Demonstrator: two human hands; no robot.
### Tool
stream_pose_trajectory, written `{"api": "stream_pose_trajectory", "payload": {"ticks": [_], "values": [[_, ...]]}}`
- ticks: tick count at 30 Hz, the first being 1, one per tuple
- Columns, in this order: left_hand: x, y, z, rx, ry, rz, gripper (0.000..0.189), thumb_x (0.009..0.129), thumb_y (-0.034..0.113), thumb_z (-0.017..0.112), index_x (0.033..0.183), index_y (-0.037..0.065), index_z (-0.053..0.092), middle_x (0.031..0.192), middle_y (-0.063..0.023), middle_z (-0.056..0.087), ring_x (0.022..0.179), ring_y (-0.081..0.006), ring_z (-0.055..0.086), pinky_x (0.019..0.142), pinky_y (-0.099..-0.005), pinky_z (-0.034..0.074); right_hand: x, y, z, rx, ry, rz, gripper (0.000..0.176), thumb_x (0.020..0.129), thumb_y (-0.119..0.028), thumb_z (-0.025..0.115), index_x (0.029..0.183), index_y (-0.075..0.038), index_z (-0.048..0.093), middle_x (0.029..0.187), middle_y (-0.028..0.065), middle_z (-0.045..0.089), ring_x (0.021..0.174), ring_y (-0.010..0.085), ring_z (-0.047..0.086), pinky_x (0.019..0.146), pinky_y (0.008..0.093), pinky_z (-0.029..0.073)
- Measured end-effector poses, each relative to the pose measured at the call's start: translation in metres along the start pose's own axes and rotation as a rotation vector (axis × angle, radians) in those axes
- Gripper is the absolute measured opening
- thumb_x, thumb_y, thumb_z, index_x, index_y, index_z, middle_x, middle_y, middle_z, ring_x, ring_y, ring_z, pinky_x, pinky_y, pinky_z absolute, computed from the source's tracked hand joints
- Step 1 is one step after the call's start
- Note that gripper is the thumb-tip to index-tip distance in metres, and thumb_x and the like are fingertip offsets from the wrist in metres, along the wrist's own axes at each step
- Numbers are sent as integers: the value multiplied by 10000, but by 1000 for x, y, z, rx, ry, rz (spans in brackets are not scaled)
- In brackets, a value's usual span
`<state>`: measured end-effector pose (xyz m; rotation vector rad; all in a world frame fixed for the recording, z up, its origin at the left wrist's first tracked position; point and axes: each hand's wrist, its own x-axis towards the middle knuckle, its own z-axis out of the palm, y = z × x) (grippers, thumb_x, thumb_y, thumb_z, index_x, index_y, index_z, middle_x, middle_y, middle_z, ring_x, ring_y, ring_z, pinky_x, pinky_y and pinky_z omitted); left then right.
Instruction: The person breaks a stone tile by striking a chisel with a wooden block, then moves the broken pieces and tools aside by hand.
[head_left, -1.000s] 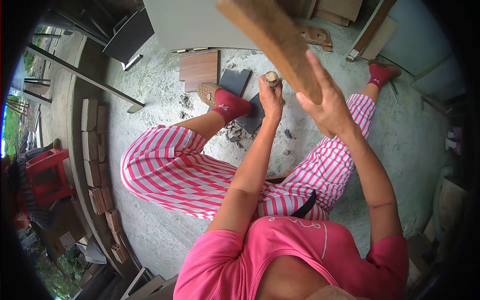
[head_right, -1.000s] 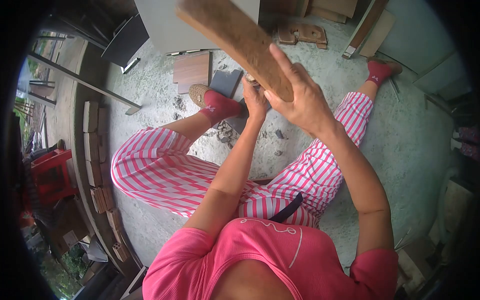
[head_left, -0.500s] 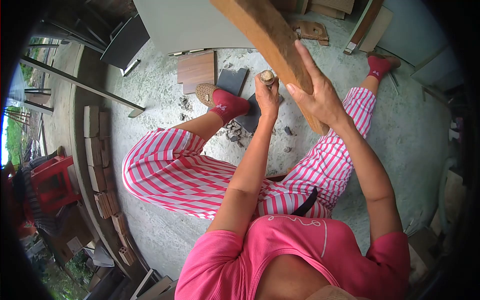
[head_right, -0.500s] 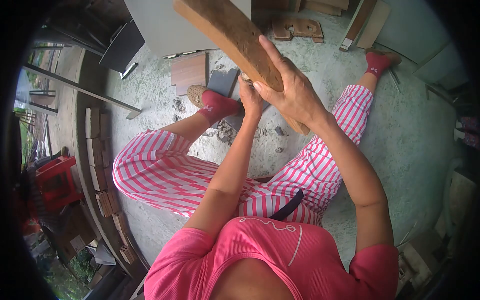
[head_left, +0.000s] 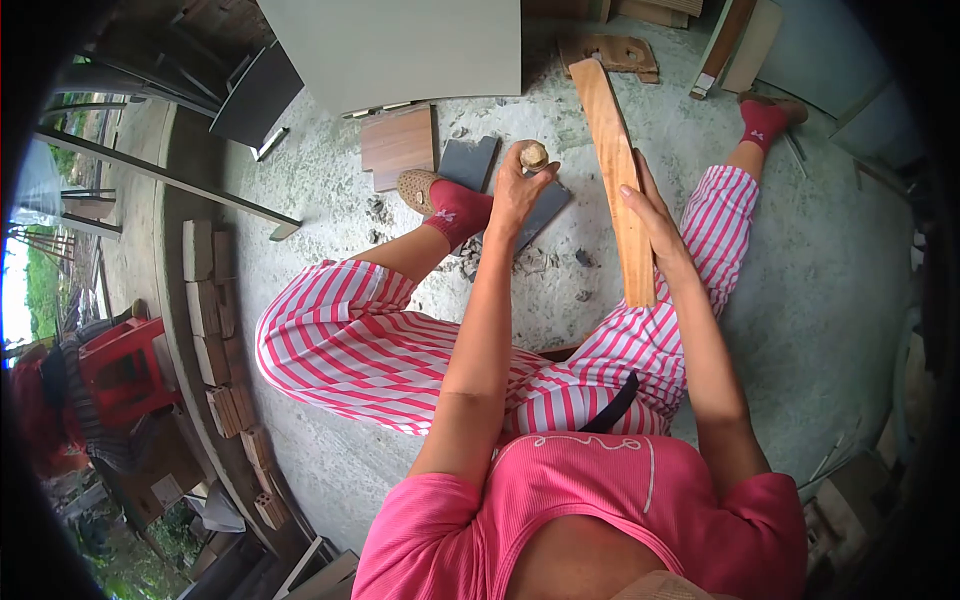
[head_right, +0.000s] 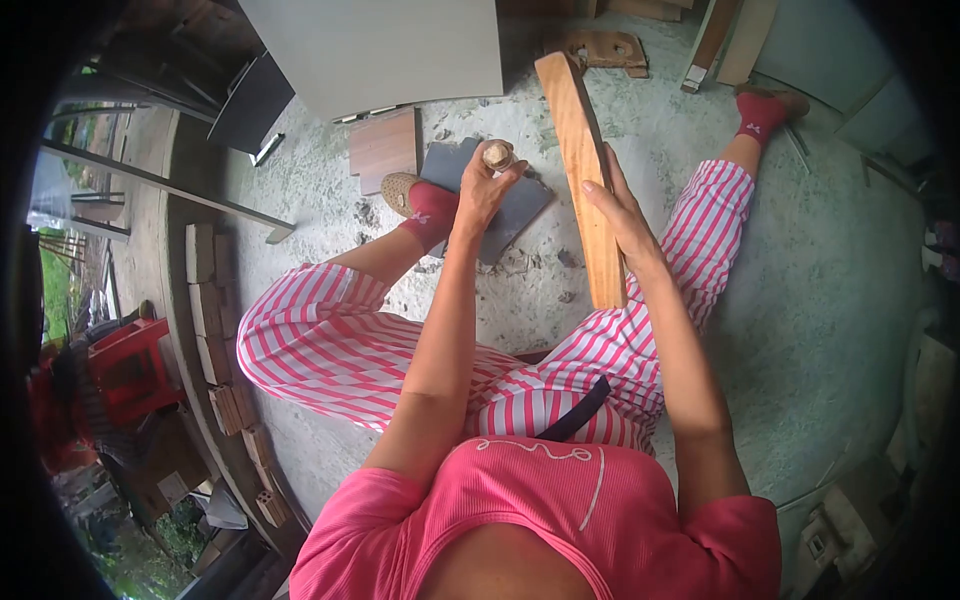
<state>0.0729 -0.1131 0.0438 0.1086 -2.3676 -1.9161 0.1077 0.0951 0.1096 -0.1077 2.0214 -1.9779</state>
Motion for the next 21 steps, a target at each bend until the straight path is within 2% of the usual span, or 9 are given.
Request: {"api": "stream_pose_trajectory", "payload": {"ticks": [2, 3, 4, 6, 8, 10, 12, 18, 21], "values": [[-2, 11, -3, -2, -14, -23, 329, 719, 143, 718, 969, 17, 546, 796, -80, 600, 751, -156, 557, 706, -289, 460, -11, 36, -4, 36, 147, 116, 786, 842, -398, 510, 1444, -51, 144, 1422, 156, 291, 1292, 249, 320, 1032, 325, 284], [-3, 13, -5, 36, -21, -28, 321, 721, 132, 714, 970, 19, 545, 799, -76, 601, 753, -153, 558, 708, -287, 462, -15, 67, -11, 110, 140, 211, 783, 830, -417, 523, 1443, -82, 168, 1282, 138, 422, 1018, 226, 523, 818, 314, 451], [-3, 16, -7, 75, -26, -33, 314, 723, 120, 710, 971, 22, 545, 802, -73, 602, 754, -150, 559, 710, -285, 463, -22, 86, -14, 117, 145, 216, 783, 830, -417, 523, 1443, -82, 168, 1282, 138, 422, 1018, 226, 523, 818, 314, 451], [-11, 25, -9, 114, -43, -10, 288, 744, 97, 694, 981, 31, 542, 794, -57, 593, 755, -130, 553, 704, -271, 463, -39, 111, -12, 189, 199, 304, 773, 825, -420, 530, 1441, -108, 182, 1095, 112, 493, 769, 172, 537, 624, 302, 470], [-22, 32, -10, 77, -71, -85, 280, 768, 84, 678, 1006, 36, 537, 787, -43, 585, 758, -101, 542, 697, -247, 457, -51, 122, -10, 187, 272, 284, 746, 802, -459, 558, 1390, -91, 285, 993, 119, 520, 736, 185, 559, 612, 316, 482], [-40, 29, -5, 17, -29, -73, 280, 798, 50, 650, 1051, 48, 531, 828, -23, 579, 778, -91, 534, 704, -224, 449, -57, 123, -13, 467, 264, 560, 711, 765, -519, 590, 1290, -82, 393, 870, 105, 526, 679, 186, 569, 566, 317, 485], [-55, 9, 4, -239, 59, -60, 282, 801, 21, 640, 1057, 46, 524, 954, -53, 582, 876, -116, 549, 778, -238, 450, -51, 131, -20, 402, 276, 480, 711, 745, -544, 602, 1251, -81, 418, 849, 104, 530, 662, 190, 572, 553, 317, 485], [-72, -7, 6, -242, 187, -38, 290, 799, 6, 646, 1048, 46, 502, 1148, -105, 548, 1061, -182, 520, 925, -290, 412, -37, 152, -29, 251, 322, 322, 686, 748, -540, 601, 1225, -78, 432, 823, 92, 534, 637, 185, 570, 531, 300, 481], [-80, -18, -2, -350, 282, -143, 294, 809, 34, 647, 1057, 74, 493, 1155, -93, 545, 1042, -173, 519, 893, -270, 425, -33, 165, -22, 227, 344, 204, 674, 769, -502, 592, 1262, -83, 404, 869, 97, 534, 643, 182, 566, 528, 298, 478]]}}
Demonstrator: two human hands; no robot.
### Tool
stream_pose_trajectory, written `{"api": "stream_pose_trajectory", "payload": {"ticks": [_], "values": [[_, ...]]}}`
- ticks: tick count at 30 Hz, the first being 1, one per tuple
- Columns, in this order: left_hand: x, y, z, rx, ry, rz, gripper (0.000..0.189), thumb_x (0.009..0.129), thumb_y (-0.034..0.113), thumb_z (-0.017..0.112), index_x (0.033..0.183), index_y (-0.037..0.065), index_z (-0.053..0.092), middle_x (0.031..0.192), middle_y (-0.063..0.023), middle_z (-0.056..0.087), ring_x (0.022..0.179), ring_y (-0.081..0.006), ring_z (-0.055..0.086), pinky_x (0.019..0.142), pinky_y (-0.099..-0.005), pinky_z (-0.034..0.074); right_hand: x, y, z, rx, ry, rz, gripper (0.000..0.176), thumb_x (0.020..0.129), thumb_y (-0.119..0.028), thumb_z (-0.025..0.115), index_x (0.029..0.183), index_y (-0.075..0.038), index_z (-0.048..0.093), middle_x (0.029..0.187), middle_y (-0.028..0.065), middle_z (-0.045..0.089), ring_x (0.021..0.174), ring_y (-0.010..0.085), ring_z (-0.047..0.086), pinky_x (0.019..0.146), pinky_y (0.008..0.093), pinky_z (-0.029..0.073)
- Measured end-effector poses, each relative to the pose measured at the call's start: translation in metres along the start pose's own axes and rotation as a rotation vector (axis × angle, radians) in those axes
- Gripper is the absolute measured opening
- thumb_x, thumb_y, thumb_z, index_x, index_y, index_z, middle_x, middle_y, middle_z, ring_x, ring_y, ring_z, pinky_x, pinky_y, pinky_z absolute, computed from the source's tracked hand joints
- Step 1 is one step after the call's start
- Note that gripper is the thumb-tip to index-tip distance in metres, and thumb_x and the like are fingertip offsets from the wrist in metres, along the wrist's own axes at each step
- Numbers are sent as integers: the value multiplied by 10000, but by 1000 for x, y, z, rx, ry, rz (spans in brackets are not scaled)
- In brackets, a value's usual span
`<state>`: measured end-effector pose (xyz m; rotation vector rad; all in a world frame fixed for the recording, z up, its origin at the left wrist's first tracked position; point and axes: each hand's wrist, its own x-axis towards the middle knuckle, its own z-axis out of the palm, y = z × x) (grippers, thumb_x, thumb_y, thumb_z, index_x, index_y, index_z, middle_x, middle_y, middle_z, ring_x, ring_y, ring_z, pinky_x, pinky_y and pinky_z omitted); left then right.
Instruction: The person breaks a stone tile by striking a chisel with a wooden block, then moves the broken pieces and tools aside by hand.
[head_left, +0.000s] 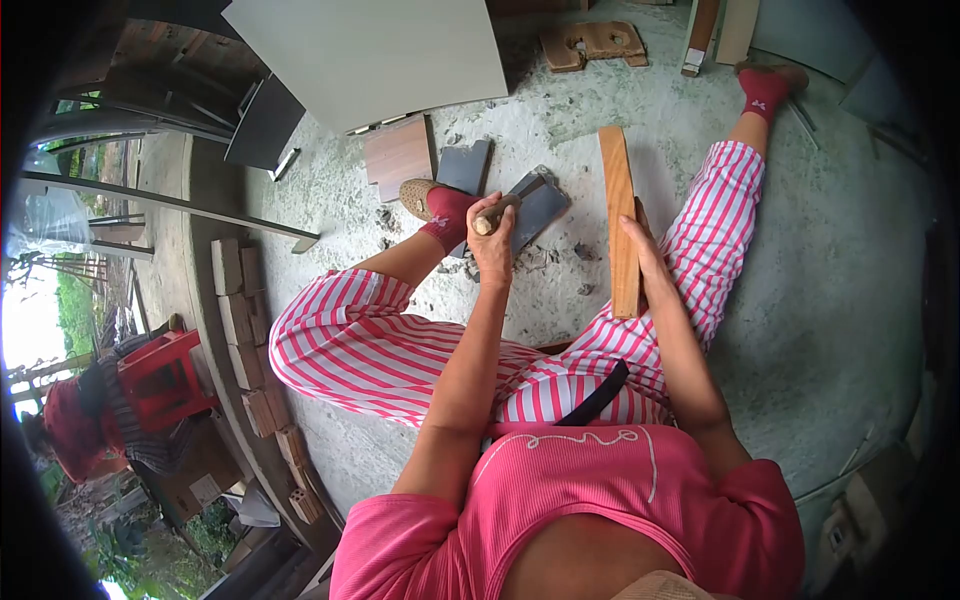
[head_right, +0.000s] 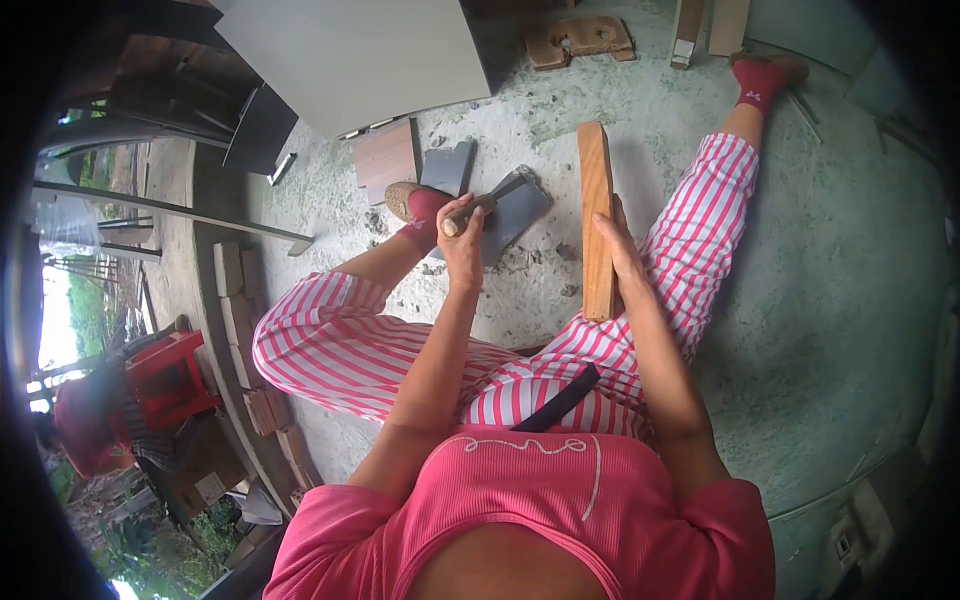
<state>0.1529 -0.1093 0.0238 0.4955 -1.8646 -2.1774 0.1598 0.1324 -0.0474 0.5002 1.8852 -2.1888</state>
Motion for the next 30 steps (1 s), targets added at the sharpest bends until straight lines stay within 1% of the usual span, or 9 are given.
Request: {"api": "stream_pose_trajectory", "payload": {"ticks": [2, 5, 7, 15, 17, 20, 25, 29, 30], "values": [[-5, -4, -13, -192, 133, -199, 343, 811, 141, 668, 1092, 132, 470, 1185, -53, 533, 1033, -157, 520, 855, -290, 432, 0, 4, -1, 0, 29, -90, 685, 780, -479, 588, 1300, -87, 378, 912, 105, 536, 653, 183, 563, 531, 301, 477], [-6, -14, -34, -214, 180, -369, 392, 809, 237, 658, 1123, 155, 437, 1211, -5, 513, 1089, -181, 506, 894, -410, 405, -3, -14, -2, 48, -94, 136, 754, 789, -460, 582, 1387, -110, 287, 1046, 123, 513, 686, 194, 556, 551, 319, 478], [-3, -13, -33, -218, 151, -363, 389, 811, 233, 655, 1123, 153, 437, 1212, -6, 512, 1095, -182, 504, 890, -405, 410, -13, -36, 7, 100, -111, 187, 852, 801, -451, 566, 1432, -36, 171, 1448, 141, 255, 1331, 254, 245, 1061, 337, 221], [-1, -2, -6, -140, 143, -295, 392, 803, 166, 699, 1126, 113, 484, 1164, -29, 542, 1022, -137, 530, 845, -277, 454, -11, -35, 12, 36, -92, 196, 844, 795, -456, 570, 1437, -71, 181, 1443, 123, 271, 1318, 247, 271, 1043, 348, 254], [4, -2, 2, 54, 6, -75, 407, 802, 139, 699, 1141, 55, 490, 1156, -72, 543, 1030, -161, 525, 884, -266, 436, -14, -39, 14, 25, -79, 187, 841, 794, -458, 570, 1437, -79, 183, 1438, 123, 278, 1310, 246, 283, 1034, 351, 267], [9, 1, 6, 35, 8, -82, 404, 806, 129, 694, 1137, 16, 492, 1143, -97, 550, 1038, -177, 530, 912, -270, 421, -12, -38, 11, -27, -88, 200, 833, 793, -456, 568, 1438, -92, 186, 1427, 119, 294, 1290, 246, 311, 1015, 354, 288], [11, 10, 4, 78, -51, -82, 366, 801, 117, 692, 1108, 22, 516, 1157, -118, 563, 1031, -180, 549, 904, -279, 436, -15, -51, 20, -9, -75, 251, 841, 803, -470, 564, 1439, -77, 179, 1461, 98, 241, 1339, 232, 225, 1068, 353, 203], [-5, 18, 22, 377, -262, 48, 323, 769, 26, 668, 1065, 57, 541, 1229, -142, 546, 1081, -210, 552, 892, -310, 451, -14, -46, 20, -49, -65, 242, 841, 811, -459, 561, 1445, -82, 156, 1472, 99, 219, 1350, 233, 204, 1075, 350, 192], [-9, 19, 25, 478, -363, 172, 332, 747, 47, 681, 1051, 57, 546, 1212, -154, 549, 1078, -268, 556, 884, -324, 463, -13, -43, 20, -58, -58, 220, 839, 809, -437, 566, 1444, -77, 151, 1456, 123, 239, 1326, 244, 250, 1050, 351, 239]]}}
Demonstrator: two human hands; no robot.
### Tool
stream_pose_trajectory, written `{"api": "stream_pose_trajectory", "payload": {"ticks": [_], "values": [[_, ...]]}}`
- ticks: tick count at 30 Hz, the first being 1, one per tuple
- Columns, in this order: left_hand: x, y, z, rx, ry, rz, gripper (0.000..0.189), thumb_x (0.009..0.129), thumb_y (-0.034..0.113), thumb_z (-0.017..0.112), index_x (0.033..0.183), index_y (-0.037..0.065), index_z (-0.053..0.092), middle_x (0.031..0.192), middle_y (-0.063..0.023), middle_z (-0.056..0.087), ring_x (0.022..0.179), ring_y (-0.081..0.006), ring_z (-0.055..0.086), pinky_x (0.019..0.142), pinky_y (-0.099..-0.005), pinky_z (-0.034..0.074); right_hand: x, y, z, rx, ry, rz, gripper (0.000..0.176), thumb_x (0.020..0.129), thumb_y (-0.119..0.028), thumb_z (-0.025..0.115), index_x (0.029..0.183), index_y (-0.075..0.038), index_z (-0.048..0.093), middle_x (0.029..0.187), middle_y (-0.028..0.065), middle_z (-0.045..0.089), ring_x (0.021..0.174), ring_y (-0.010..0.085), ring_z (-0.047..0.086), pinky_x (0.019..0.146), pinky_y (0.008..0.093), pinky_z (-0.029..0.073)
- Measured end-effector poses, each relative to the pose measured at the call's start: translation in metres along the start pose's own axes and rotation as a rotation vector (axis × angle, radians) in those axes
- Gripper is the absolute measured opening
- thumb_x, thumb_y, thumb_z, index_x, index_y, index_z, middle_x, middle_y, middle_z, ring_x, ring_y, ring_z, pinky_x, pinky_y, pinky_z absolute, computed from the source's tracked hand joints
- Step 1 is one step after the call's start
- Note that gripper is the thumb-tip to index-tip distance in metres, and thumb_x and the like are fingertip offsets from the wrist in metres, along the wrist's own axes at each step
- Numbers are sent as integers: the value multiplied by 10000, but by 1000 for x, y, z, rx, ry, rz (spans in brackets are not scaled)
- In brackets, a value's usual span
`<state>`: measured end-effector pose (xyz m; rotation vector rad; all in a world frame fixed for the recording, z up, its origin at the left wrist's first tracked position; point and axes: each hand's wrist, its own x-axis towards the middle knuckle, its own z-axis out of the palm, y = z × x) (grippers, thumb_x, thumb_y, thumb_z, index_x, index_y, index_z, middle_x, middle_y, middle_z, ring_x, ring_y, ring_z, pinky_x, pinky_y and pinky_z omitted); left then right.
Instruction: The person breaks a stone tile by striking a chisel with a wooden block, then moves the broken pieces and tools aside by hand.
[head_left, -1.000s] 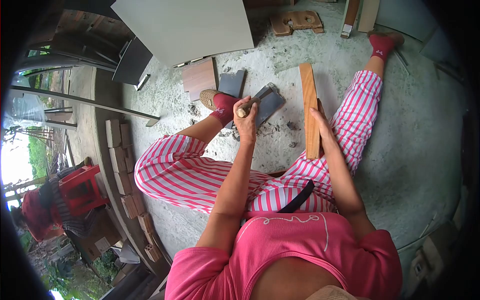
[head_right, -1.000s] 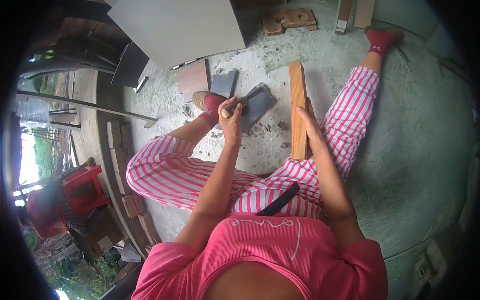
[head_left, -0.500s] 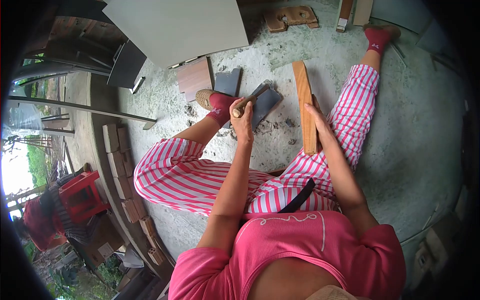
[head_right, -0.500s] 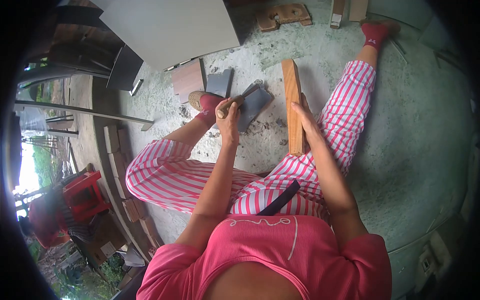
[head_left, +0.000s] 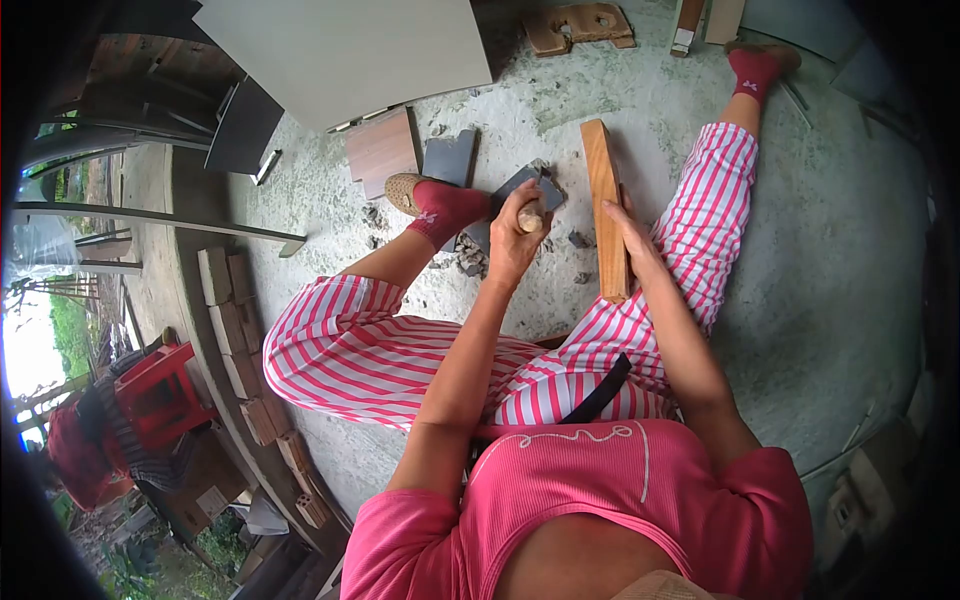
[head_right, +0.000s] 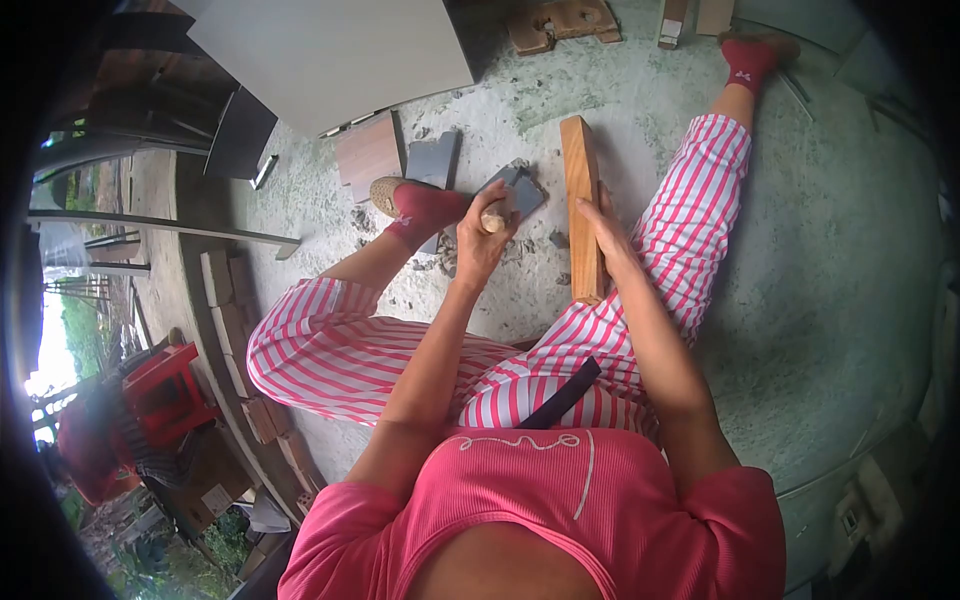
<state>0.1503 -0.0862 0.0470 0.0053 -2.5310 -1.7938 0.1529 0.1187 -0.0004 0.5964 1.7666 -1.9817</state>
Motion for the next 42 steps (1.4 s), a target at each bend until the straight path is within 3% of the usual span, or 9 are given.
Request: {"api": "stream_pose_trajectory", "payload": {"ticks": [2, 5, 10, 12, 13, 15, 33, 41, 42], "values": [[-7, 10, 5, 116, -140, 103, 353, 714, 69, 693, 1037, 59, 551, 1192, -172, 543, 1099, -369, 524, 880, -364, 468, 0, 1, 1, -5, 9, -17, 837, 807, -416, 570, 1443, -73, 146, 1441, 146, 259, 1302, 256, 296, 1025, 353, 287], [-16, 10, 15, 313, -181, 204, 359, 710, 26, 691, 1038, 60, 548, 1214, -157, 540, 1098, -334, 539, 889, -346, 462, -4, -4, 2, 28, -21, -12, 839, 814, -394, 573, 1443, -60, 130, 1455, 150, 235, 1317, 257, 276, 1035, 342, 276], [-13, 12, 20, 201, -119, 132, 344, 747, 62, 690, 1056, 65, 541, 1239, -157, 515, 1138, -325, 515, 911, -349, 455, 0, 3, 0, -18, 1, -8, 845, 819, -404, 569, 1442, -51, 120, 1460, 151, 226, 1328, 259, 259, 1048, 347, 257], [-5, 5, 22, -316, 253, -175, 344, 782, 78, 689, 1080, 49, 518, 1198, -130, 538, 1058, -235, 548, 887, -308, 460, -2, 0, 0, -17, -16, 0, 854, 822, -429, 565, 1448, -68, 110, 1479, 130, 187, 1349, 250, 206, 1068, 349, 214], [1, -6, 14, -294, 360, -176, 344, 821, 118, 674, 1098, 26, 491, 1133, -106, 549, 977, -169, 537, 857, -271, 459, -3, -2, 0, -16, -39, 9, 862, 825, -454, 561, 1454, -85, 101, 1497, 109, 148, 1370, 241, 153, 1088, 351, 171], [8, -11, 0, -546, 543, -267, 332, 834, 144, 667, 1080, 12, 488, 1102, -106, 551, 948, -168, 544, 815, -262, 476, -3, 0, 0, -17, -32, 11, 865, 824, -460, 560, 1454, -87, 101, 1497, 110, 147, 1371, 242, 152, 1088, 352, 169], [7, 11, -4, -489, 446, -364, 316, 839, 181, 675, 1030, 5, 495, 1050, -106, 568, 915, -147, 550, 814, -255, 457, -3, -2, 2, -1, -34, 26, 892, 815, -473, 577, 1456, -87, 90, 1491, 126, 159, 1364, 253, 172, 1084, 351, 174], [19, 21, 10, -149, 280, -173, 315, 764, 154, 743, 941, 11, 525, 786, -65, 599, 706, -111, 551, 683, -250, 466, -1, 2, 2, -60, -33, 18, 885, 825, -443, 565, 1452, -66, 66, 1469, 156, 210, 1332, 258, 255, 1053, 329, 246], [24, 22, 11, -56, 224, -127, 308, 792, 179, 721, 967, 18, 525, 775, -11, 586, 736, -71, 541, 691, -219, 458, -1, 1, 2, -46, -40, 29, 877, 827, -449, 565, 1455, -80, 75, 1478, 143, 191, 1347, 254, 220, 1065, 333, 219]]}}
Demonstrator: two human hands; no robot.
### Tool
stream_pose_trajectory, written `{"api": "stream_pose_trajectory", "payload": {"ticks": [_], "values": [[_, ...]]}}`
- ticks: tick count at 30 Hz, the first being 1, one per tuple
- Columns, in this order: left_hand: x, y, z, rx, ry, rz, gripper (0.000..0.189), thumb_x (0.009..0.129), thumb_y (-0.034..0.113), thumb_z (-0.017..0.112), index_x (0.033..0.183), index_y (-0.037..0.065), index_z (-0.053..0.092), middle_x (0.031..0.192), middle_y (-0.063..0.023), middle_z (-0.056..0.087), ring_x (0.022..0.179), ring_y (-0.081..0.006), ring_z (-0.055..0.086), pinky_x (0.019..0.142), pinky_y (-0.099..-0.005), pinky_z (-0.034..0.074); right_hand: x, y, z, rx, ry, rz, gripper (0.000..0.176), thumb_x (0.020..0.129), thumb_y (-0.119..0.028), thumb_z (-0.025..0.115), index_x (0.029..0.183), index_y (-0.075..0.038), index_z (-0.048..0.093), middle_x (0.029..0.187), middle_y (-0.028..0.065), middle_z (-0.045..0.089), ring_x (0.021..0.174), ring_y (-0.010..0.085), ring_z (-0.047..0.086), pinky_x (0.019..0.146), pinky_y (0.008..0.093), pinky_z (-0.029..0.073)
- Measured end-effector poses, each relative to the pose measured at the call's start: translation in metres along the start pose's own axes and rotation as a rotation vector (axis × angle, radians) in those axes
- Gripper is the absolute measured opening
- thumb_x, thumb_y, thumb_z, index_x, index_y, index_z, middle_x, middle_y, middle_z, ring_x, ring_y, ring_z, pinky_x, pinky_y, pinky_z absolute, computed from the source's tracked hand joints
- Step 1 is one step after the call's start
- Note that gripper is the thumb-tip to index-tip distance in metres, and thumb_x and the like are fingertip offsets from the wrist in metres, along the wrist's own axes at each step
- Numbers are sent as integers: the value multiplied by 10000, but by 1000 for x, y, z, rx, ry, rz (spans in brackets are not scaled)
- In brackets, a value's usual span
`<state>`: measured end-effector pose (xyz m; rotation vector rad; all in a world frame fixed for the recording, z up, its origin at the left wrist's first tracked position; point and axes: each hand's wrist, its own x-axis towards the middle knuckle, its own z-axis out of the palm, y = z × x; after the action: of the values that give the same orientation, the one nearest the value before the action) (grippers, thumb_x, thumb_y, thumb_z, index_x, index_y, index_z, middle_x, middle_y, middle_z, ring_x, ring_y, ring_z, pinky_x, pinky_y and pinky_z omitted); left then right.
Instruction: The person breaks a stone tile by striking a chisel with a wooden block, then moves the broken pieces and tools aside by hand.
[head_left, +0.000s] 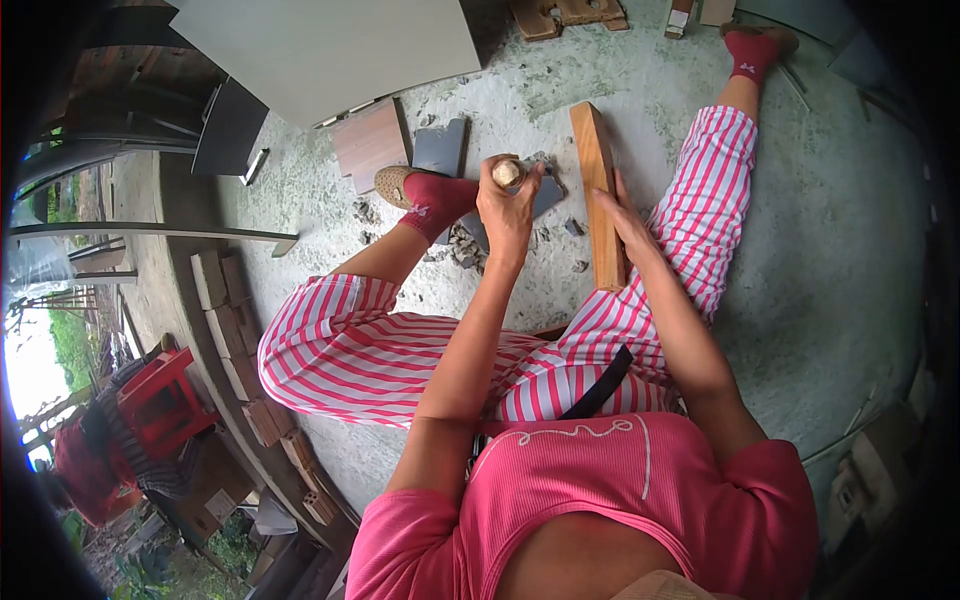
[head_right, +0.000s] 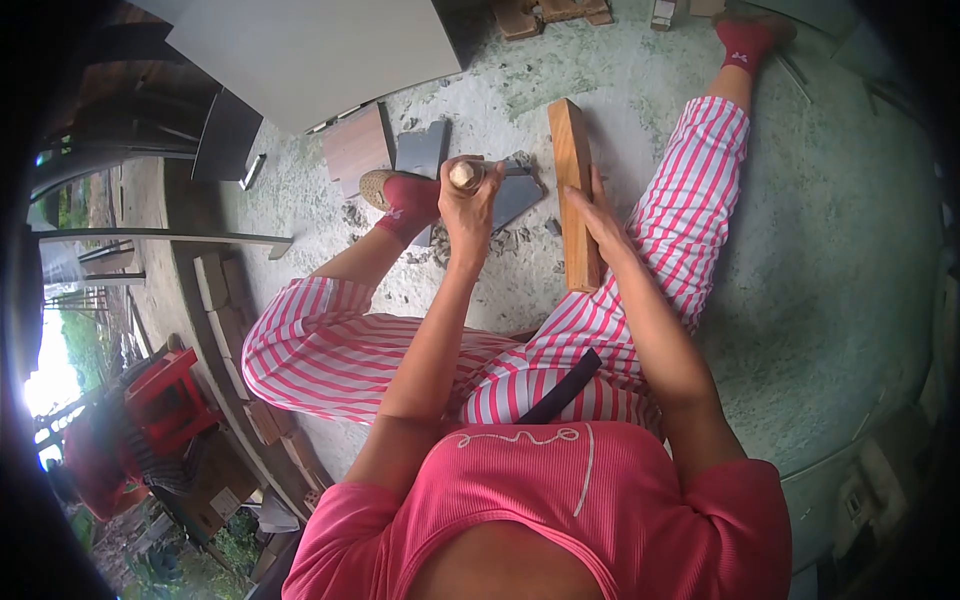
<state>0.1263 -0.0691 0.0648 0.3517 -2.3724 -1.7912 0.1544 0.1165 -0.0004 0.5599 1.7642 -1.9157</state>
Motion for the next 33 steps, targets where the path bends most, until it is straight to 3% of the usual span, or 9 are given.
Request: {"api": "stream_pose_trajectory", "payload": {"ticks": [4, 9, 11, 13, 17, 20, 23, 27, 33], "values": [[27, 10, 23, -148, -47, -14, 237, 774, 94, 692, 898, 22, 503, 740, -31, 544, 680, -88, 499, 633, -238, 437, 6, 5, -1, 7, -30, -38, 865, 832, -456, 562, 1458, -98, 84, 1487, 125, 178, 1361, 244, 190, 1071, 328, 203], [67, -5, 35, -600, 292, -158, 207, 784, 90, 629, 892, 57, 456, 722, -2, 498, 616, -97, 482, 570, -245, 427, -6, -9, 1, -4, -24, -63, 865, 832, -465, 557, 1459, -104, 83, 1483, 117, 190, 1351, 242, 212, 1064, 323, 219], [77, -25, 22, -537, 348, -169, 262, 786, 104, 632, 977, 52, 460, 846, -38, 536, 779, -162, 569, 772, -301, 465, -5, -8, 2, 23, -34, -65, 868, 829, -474, 557, 1459, -106, 87, 1480, 126, 190, 1349, 247, 214, 1063, 329, 221], [71, -32, 11, -538, 264, -137, 255, 810, 116, 635, 980, 45, 459, 860, -48, 542, 789, -169, 579, 780, -308, 470, 1, 1, -2, 16, -27, -53, 867, 829, -473, 557, 1459, -108, 87, 1479, 132, 189, 1349, 250, 213, 1063, 333, 221], [55, -31, 11, -466, 181, -86, 263, 822, 122, 638, 994, 36, 459, 871, -54, 547, 792, -162, 579, 771, -306, 476, 2, 3, -2, 15, -30, -55, 871, 825, -482, 555, 1459, -106, 90, 1478, 141, 187, 1349, 257, 211, 1063, 343, 220], [44, -6, 23, -465, 161, -42, 243, 823, 124, 643, 905, 42, 429, 723, -9, 495, 634, -87, 466, 579, -249, 425, -2, -2, 0, -15, -13, -20, 879, 821, -493, 551, 1458, -103, 89, 1479, 143, 185, 1350, 258, 211, 1064, 336, 218], [40, 10, 25, -194, 143, -67, 281, 805, 168, 649, 966, 23, 470, 814, -49, 533, 737, -124, 507, 710, -273, 447, -6, -9, 1, -25, -18, -13, 885, 817, -503, 548, 1459, -102, 88, 1479, 147, 185, 1350, 259, 210, 1064, 329, 217], [45, 6, 28, -192, 232, -76, 284, 796, 189, 663, 928, 26, 470, 799, -45, 532, 711, -119, 494, 684, -269, 435, -7, -11, 4, -28, -21, -43, 866, 828, -487, 541, 1458, -100, 90, 1476, 149, 197, 1352, 264, 210, 1065, 328, 215], [50, -11, 36, -224, 204, 28, 238, 803, 109, 651, 889, 24, 446, 705, -31, 508, 642, -113, 477, 636, -265, 433, -52, -96, 24, -208, 5, -464, 800, 835, -390, 545, 1451, -100, 125, 1447, 196, 256, 1336, 306, 266, 1071, 350, 243]]}}
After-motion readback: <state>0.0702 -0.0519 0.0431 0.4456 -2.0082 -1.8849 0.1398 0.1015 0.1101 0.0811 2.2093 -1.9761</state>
